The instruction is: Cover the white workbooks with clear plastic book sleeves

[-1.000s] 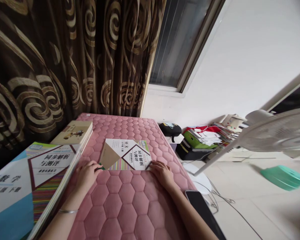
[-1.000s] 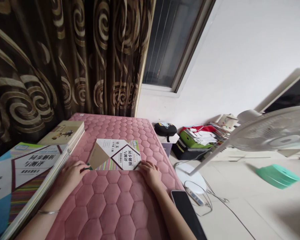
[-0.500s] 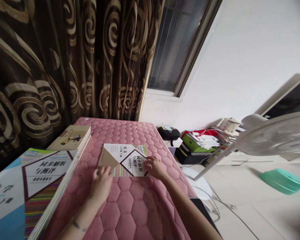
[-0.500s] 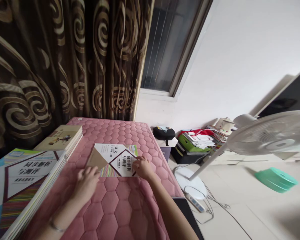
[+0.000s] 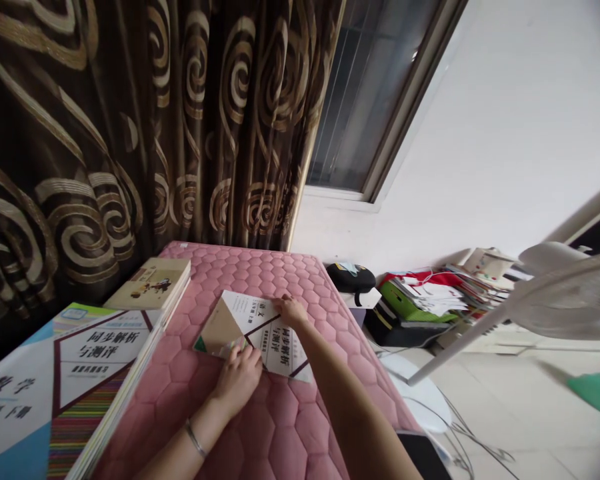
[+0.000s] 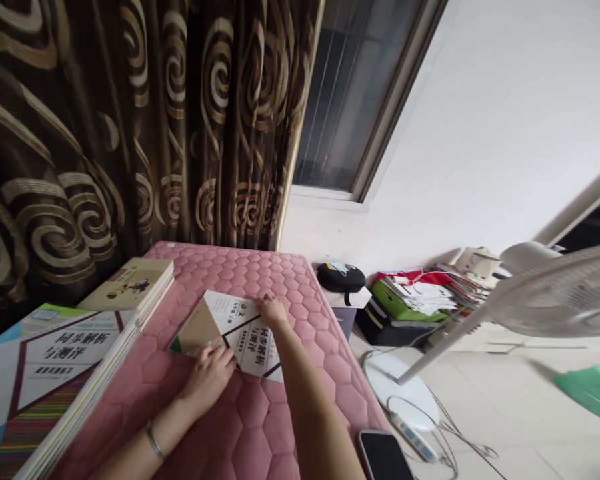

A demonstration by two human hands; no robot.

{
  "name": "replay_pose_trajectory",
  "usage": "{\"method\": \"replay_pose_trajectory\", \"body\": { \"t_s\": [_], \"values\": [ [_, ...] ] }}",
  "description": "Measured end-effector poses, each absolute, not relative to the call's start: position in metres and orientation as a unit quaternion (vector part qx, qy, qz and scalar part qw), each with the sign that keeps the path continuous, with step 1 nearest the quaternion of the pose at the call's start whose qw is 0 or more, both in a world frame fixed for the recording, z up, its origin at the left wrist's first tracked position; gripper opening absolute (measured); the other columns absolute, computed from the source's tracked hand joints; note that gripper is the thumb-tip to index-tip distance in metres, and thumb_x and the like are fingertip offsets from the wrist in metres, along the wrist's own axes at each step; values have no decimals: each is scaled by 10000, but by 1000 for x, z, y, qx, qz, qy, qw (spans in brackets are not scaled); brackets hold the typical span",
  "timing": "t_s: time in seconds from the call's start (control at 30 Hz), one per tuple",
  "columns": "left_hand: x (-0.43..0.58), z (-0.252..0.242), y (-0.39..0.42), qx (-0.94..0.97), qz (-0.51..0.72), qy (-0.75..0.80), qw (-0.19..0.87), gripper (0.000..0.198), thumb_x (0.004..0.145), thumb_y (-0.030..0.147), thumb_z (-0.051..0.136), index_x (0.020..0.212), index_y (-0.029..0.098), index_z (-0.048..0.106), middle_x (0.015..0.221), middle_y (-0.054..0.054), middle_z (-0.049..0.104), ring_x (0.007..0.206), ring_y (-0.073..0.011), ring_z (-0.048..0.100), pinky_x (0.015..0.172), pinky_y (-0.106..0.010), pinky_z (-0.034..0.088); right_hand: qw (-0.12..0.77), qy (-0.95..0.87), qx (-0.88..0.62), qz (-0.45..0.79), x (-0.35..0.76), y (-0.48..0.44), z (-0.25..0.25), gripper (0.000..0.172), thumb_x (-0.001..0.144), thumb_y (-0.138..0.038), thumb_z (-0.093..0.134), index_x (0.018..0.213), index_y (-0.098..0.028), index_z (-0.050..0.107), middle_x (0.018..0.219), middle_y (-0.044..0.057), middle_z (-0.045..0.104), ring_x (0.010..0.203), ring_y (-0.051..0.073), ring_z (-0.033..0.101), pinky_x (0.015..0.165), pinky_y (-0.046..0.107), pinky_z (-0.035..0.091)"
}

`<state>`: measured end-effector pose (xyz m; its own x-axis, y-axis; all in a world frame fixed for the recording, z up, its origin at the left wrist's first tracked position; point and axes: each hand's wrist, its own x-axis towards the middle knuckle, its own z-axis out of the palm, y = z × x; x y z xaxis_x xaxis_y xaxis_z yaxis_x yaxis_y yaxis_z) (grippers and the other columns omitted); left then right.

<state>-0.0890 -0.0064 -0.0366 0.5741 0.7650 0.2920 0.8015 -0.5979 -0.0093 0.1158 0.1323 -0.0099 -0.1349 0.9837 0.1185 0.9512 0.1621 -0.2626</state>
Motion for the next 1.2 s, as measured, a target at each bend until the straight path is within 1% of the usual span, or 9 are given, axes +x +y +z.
{"method": "replay_pose_trajectory", "body": {
  "t_s": [0.1,0.17,0.27,0.37,0.47,0.67,0.97,1.1,1.2],
  "values": [
    [-113,-30,2,-847,-143,-508,63,334,919,120,464,1083,269,713,1138,-85,676,1117,-244,576,969,-450,406,149,-728,-665,71,132,117,-11,340,941,-244,490,1209,-251,699,1150,108,677,1000,221,638,851,281,456],
    [-130,-23,12,-819,-142,-554,39,372,920,118,446,1101,290,722,1119,-83,693,1066,-233,609,952,-432,408,161,-710,-680,85,139,101,-13,316,927,-222,503,1148,-235,727,1090,103,704,936,212,663,808,270,464],
    [-148,-13,33,-786,-148,-597,-62,409,887,83,441,1076,288,740,1024,-57,736,919,-179,662,858,-322,443,182,-679,-702,110,140,70,-19,277,895,-201,537,1072,-210,750,996,93,739,890,210,685,755,254,471],
    [-154,-8,51,-749,-170,-628,-128,399,832,62,481,1046,269,746,1004,-44,761,907,-159,685,773,-242,457,210,-654,-713,139,131,39,-25,278,893,-205,536,1075,-193,746,940,83,757,842,195,699,711,233,478],
    [-154,-9,61,-712,-187,-665,-130,377,853,80,455,1071,210,734,1014,-86,768,924,-183,702,758,-247,475,235,-637,-715,169,121,19,-28,270,897,-225,531,1054,-208,749,913,57,765,795,178,704,659,218,480],
    [-157,-18,62,-680,-230,-684,-132,324,881,115,467,1047,170,739,1103,-93,754,1027,-180,692,884,-243,474,300,-601,-709,216,112,8,-28,201,844,-228,587,934,-213,765,864,31,765,781,185,700,627,224,463],
    [-161,-21,57,-673,-236,-688,-133,229,862,157,541,951,182,751,971,-81,780,903,-185,712,808,-251,497,288,-599,-726,178,111,10,-35,275,878,-230,529,1027,-224,760,914,52,768,830,200,701,659,237,464],
    [-158,-20,52,-691,-233,-674,-122,252,863,123,512,958,173,740,977,-88,763,900,-171,685,835,-262,493,276,-593,-741,151,107,9,-35,284,896,-226,501,1014,-213,759,962,81,759,867,221,690,698,262,462],
    [-147,-17,34,-719,-229,-649,-98,292,853,92,482,958,178,741,1085,-101,712,997,-195,633,906,-322,465,270,-591,-748,136,105,8,-34,300,915,-233,476,1043,-203,745,1016,95,739,888,220,673,727,272,462]
  ]
}}
